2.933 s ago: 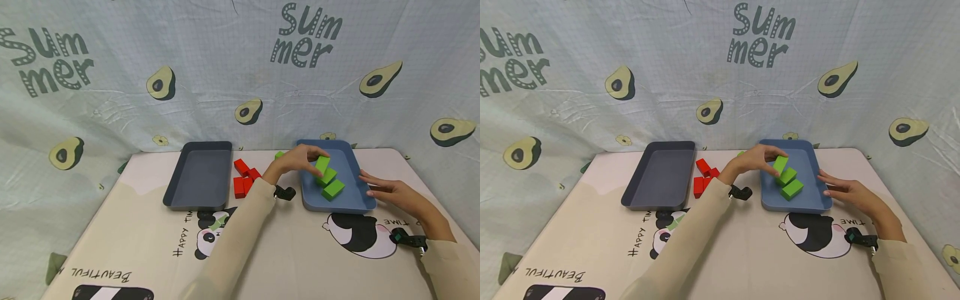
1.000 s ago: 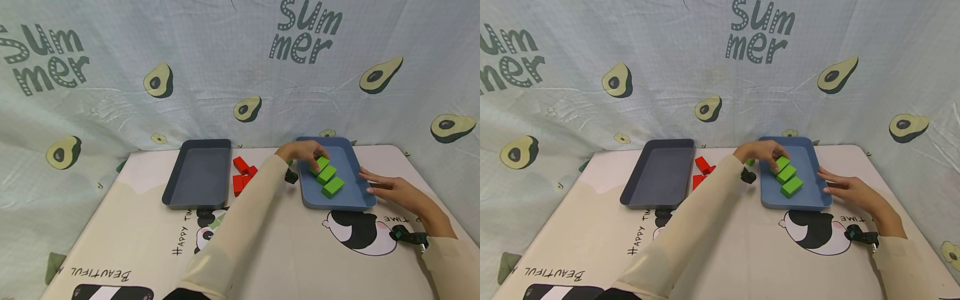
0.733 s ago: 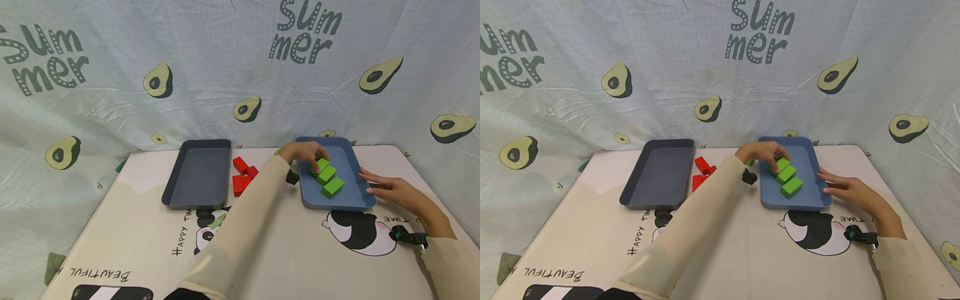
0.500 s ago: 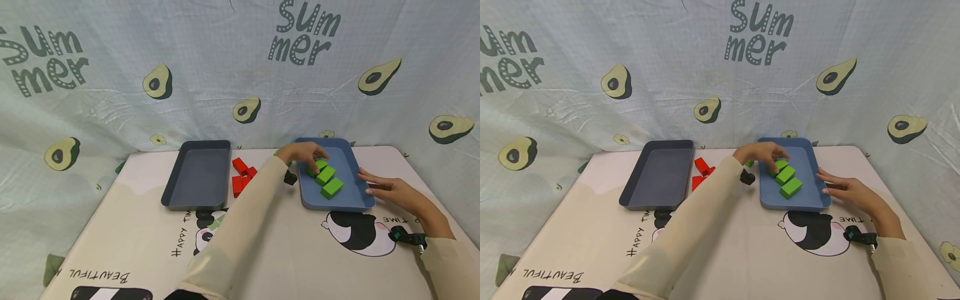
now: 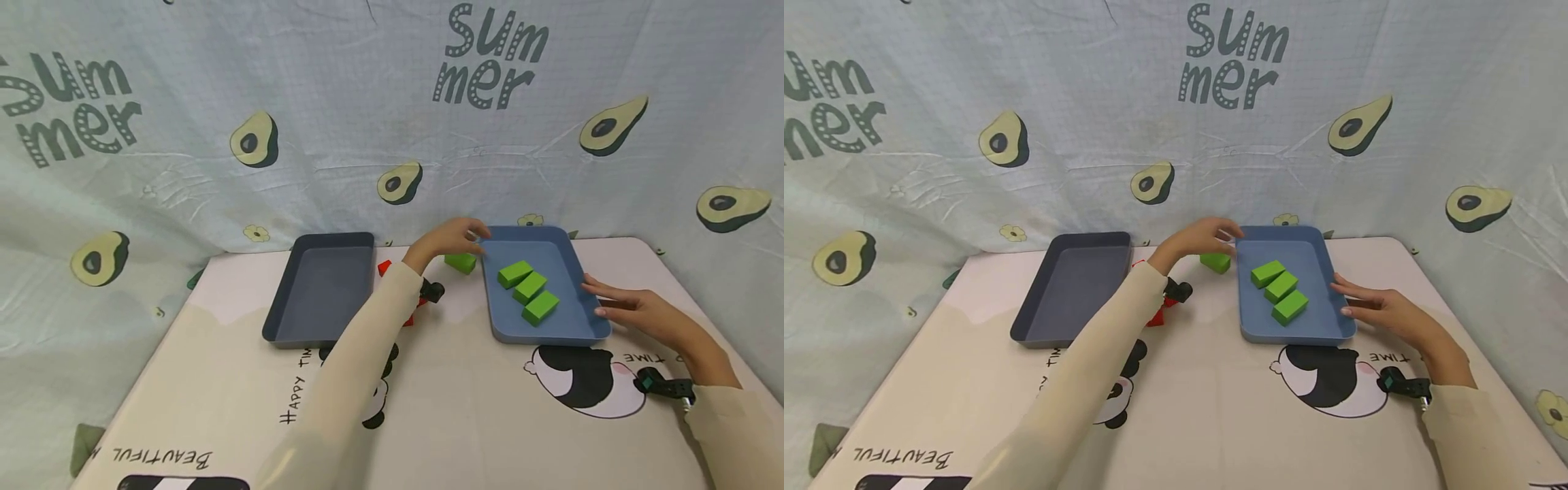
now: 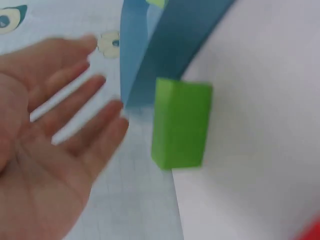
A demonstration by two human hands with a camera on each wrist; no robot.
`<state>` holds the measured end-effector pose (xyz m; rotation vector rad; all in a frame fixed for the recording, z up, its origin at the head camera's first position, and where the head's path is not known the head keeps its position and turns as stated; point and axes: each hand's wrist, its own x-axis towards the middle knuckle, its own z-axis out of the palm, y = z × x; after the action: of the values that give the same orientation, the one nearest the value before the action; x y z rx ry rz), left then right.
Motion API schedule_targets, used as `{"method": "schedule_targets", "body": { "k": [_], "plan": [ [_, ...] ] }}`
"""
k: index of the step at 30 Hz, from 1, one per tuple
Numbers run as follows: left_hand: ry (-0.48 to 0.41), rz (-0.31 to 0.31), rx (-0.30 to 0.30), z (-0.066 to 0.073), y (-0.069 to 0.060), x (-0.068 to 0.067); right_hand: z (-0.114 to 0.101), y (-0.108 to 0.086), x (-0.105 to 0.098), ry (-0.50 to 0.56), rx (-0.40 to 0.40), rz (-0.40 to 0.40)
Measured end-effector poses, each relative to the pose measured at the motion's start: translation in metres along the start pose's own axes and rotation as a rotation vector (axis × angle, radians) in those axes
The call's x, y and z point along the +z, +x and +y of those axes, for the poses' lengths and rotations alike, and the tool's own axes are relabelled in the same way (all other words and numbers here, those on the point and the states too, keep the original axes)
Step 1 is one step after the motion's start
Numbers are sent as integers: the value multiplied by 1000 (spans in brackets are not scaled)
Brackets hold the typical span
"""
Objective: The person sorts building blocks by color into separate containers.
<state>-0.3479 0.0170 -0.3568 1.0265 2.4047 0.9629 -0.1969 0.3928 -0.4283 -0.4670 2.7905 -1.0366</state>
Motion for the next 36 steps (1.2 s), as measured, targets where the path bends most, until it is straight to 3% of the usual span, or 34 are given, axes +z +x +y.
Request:
{"method": "schedule_targets", "body": {
  "k": [5, 10, 14, 19, 23, 27, 32, 36],
  "plan": [
    [32, 192, -151, -13, -19, 2, 0, 0, -1, 12, 8, -4],
    [23, 307, -263, -18, -23, 14, 2, 0, -2, 27, -4, -3],
    [20, 363, -348, -15, -22, 26, 2, 0, -2, 31, -5, 0],
    [98, 388, -457, -14, -18, 40, 0, -1, -1, 41, 6, -2],
    [110, 400, -470, -18, -16, 45, -1, -1, 1, 41, 2, 1],
    [29, 338, -383, -24, -16, 42, -2, -2, 2, 50, 11, 3],
    [-103, 141, -229, -35, -19, 30, -2, -2, 1, 49, -5, 1],
    [-308, 13, -194, -42, -21, 22, -2, -1, 1, 51, -24, 1]
  ]
}}
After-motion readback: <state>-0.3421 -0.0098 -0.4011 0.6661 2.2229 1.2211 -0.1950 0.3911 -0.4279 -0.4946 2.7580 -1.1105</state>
